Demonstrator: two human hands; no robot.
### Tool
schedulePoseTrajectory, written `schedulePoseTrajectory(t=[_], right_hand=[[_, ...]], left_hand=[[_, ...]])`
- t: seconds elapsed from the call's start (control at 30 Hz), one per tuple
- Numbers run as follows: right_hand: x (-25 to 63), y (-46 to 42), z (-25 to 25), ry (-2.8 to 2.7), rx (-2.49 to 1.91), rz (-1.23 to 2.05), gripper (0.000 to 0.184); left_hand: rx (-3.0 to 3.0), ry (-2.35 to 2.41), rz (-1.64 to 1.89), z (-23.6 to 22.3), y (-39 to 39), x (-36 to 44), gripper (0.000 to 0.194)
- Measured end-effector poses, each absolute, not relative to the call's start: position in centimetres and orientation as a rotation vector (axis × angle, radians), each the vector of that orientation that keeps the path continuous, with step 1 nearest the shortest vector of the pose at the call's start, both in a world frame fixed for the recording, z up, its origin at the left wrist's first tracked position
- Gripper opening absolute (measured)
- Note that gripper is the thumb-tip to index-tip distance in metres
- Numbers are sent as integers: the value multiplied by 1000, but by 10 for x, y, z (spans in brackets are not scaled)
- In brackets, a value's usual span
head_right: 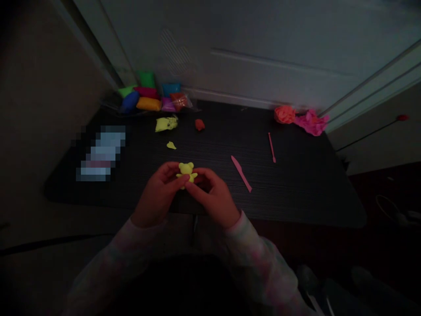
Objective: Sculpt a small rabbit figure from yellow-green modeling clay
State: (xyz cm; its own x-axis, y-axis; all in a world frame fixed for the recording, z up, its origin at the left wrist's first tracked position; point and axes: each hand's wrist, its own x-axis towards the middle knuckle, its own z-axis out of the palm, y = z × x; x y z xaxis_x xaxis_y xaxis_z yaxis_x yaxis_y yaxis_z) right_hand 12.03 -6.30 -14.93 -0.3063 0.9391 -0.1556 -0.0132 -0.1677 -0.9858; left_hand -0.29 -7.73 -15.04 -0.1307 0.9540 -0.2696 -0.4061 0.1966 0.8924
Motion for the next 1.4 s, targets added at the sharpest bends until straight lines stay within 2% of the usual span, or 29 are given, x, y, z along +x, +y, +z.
schedulePoseTrajectory(t=[0.27, 0.53, 0.77, 1.17, 1.4], right_hand=[[122, -50, -160, -1183, -1096, 1638, 22], [121, -48, -156, -1224, -1102, 1620, 14], [117, -51, -157, -1243, -1156, 1528, 21], [117, -51, -158, -1255, -1150, 1537, 19], [118, -52, -157, -1227, -1164, 1589, 20]], left_hand=[[556, 1063, 1374, -153, -70, -10, 11], [671, 1232, 1426, -164, -65, -4, 14], [600, 1206, 1457, -166, -66, -5, 13], [738, 1301, 1466, -170, -68, -6, 10], [804, 1141, 1475, -163, -68, -12, 16]])
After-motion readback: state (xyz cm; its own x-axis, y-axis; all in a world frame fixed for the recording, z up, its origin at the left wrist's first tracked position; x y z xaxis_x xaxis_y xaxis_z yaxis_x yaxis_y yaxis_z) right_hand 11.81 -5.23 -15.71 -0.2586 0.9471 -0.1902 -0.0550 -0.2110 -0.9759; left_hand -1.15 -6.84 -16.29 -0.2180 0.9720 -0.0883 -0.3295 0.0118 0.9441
